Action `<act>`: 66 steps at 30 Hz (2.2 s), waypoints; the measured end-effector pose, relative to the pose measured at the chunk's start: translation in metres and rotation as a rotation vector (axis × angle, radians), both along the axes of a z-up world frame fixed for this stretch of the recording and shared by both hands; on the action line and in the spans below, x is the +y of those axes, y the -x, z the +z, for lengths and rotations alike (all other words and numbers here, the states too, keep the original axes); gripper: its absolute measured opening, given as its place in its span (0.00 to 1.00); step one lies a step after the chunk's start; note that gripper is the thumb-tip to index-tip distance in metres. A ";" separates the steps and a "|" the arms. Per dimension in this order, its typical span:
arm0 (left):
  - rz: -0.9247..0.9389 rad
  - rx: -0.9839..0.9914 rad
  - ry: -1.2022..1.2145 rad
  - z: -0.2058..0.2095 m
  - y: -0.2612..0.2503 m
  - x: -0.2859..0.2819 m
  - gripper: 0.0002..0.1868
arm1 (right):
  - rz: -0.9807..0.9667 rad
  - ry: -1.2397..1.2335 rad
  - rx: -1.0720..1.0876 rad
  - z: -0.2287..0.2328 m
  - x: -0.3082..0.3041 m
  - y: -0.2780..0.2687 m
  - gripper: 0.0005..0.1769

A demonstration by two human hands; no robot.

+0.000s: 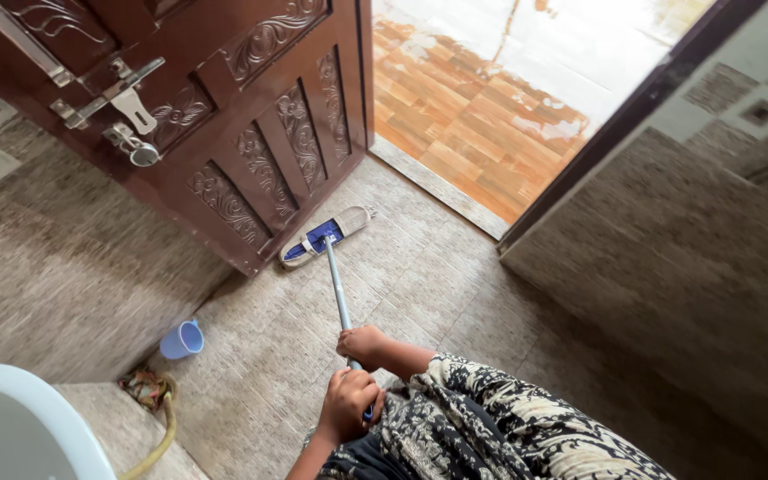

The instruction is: The person cleans the tiled floor of a bathroom using a long-handled flat mop.

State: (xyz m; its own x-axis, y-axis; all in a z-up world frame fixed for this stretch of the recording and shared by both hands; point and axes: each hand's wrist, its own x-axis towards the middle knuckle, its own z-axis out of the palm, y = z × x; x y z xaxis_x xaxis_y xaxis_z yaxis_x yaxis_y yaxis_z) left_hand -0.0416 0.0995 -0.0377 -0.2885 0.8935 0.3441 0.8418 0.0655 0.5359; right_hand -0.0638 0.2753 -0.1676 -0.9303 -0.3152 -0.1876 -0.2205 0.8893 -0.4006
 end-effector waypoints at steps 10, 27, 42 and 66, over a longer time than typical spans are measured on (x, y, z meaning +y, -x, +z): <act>-0.247 0.163 -0.212 0.021 0.014 -0.074 0.11 | -0.037 0.009 0.076 0.003 -0.070 -0.016 0.13; -0.787 0.091 -0.587 0.040 0.011 -0.134 0.08 | -0.570 0.180 -0.056 0.092 -0.187 -0.115 0.02; -0.696 0.008 -0.422 0.013 0.084 -0.065 0.09 | -0.637 0.298 0.115 0.069 -0.107 -0.036 0.04; -0.782 0.075 -0.279 -0.003 0.136 0.088 0.12 | -0.563 0.209 0.281 0.008 0.052 0.027 0.07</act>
State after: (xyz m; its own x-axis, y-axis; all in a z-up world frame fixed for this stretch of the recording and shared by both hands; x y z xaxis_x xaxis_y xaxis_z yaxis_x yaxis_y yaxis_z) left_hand -0.1780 0.1878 -0.0404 0.4122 0.7056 0.5764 0.6233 -0.6798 0.3864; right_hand -0.0907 0.3275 -0.1596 -0.9682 0.2300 0.0986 0.1339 0.8091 -0.5722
